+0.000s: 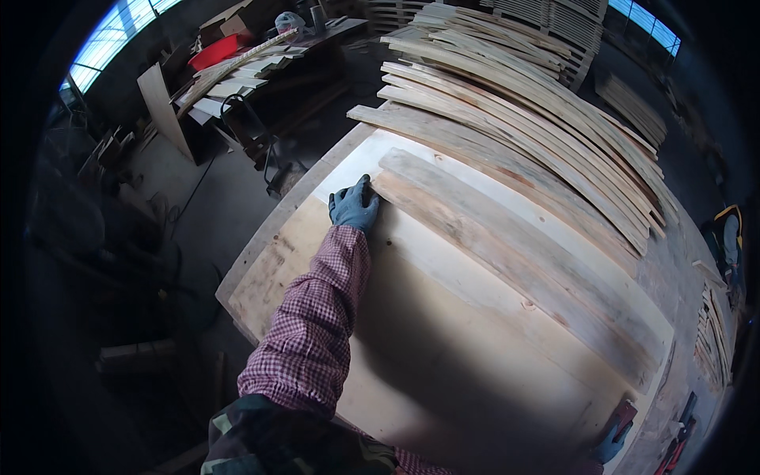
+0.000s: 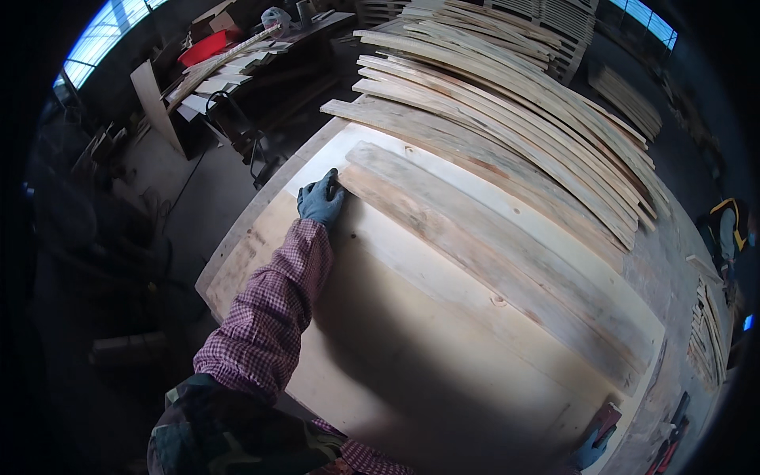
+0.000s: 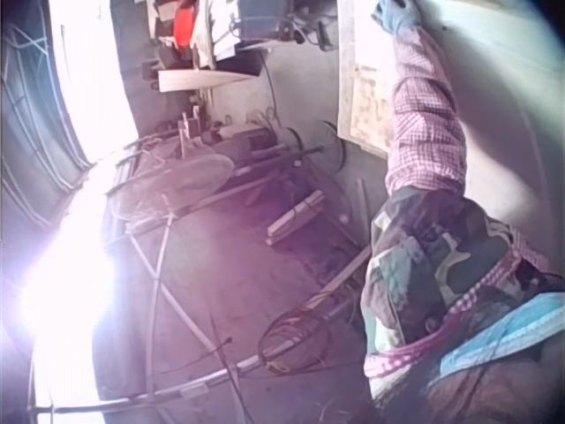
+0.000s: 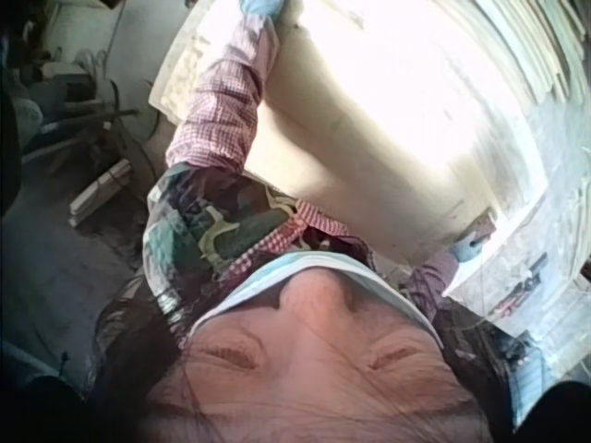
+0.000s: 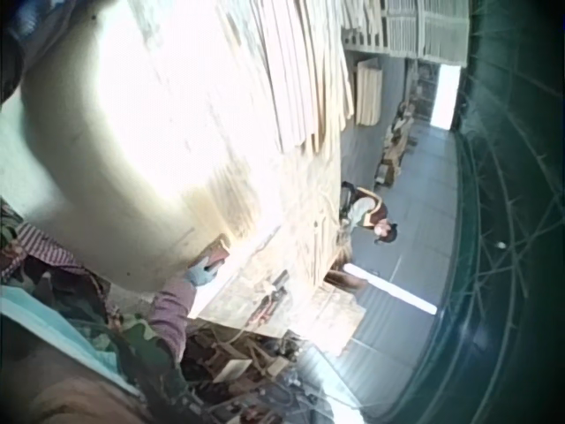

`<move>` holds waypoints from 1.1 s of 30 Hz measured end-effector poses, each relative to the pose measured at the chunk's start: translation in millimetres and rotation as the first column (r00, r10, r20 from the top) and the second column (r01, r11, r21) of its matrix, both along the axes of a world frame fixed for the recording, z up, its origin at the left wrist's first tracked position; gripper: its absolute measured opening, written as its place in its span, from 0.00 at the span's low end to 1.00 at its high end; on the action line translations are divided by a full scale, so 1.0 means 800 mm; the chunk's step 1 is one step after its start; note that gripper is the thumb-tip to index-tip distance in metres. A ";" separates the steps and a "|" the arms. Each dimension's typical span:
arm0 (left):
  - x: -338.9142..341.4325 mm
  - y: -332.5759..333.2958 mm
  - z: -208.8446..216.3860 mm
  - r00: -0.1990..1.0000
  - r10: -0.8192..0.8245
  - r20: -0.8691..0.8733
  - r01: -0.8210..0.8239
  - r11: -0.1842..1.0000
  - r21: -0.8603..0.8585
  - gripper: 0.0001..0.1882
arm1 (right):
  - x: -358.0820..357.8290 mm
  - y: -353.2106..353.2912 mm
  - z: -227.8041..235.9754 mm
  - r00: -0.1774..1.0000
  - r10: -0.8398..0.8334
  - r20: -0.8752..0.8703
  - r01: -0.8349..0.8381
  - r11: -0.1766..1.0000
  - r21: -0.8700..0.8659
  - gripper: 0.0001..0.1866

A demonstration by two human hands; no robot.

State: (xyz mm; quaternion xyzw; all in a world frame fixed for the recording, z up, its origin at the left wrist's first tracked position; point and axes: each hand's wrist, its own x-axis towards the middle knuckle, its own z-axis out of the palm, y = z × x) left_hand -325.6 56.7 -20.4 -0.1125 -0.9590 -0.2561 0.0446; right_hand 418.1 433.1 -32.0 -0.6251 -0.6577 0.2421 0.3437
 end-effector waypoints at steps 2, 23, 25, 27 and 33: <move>0.000 0.006 -0.001 1.000 0.001 -0.014 -0.001 1.000 0.000 0.36 | 0.005 -0.018 -0.003 0.956 0.097 0.278 -0.136 0.983 0.123 0.35; 0.000 -0.030 -0.041 0.993 0.005 0.115 -0.052 0.911 0.408 0.20 | -0.135 -0.077 -0.003 0.785 0.169 0.596 -0.351 0.914 0.204 0.38; 0.036 -0.030 -0.022 0.978 -0.043 0.205 -0.053 0.897 0.438 0.21 | -0.129 -0.075 -0.004 0.792 0.176 0.585 -0.367 0.903 0.225 0.38; 0.073 -0.040 -0.003 0.976 -0.048 0.211 -0.039 0.920 0.390 0.26 | -0.130 -0.079 0.003 0.786 0.170 0.595 -0.351 0.914 0.202 0.37; 0.238 0.004 0.066 0.676 -0.616 -0.406 0.638 0.764 -0.096 0.37 | -0.149 -0.085 0.038 0.921 0.265 0.285 -0.300 0.950 0.089 0.34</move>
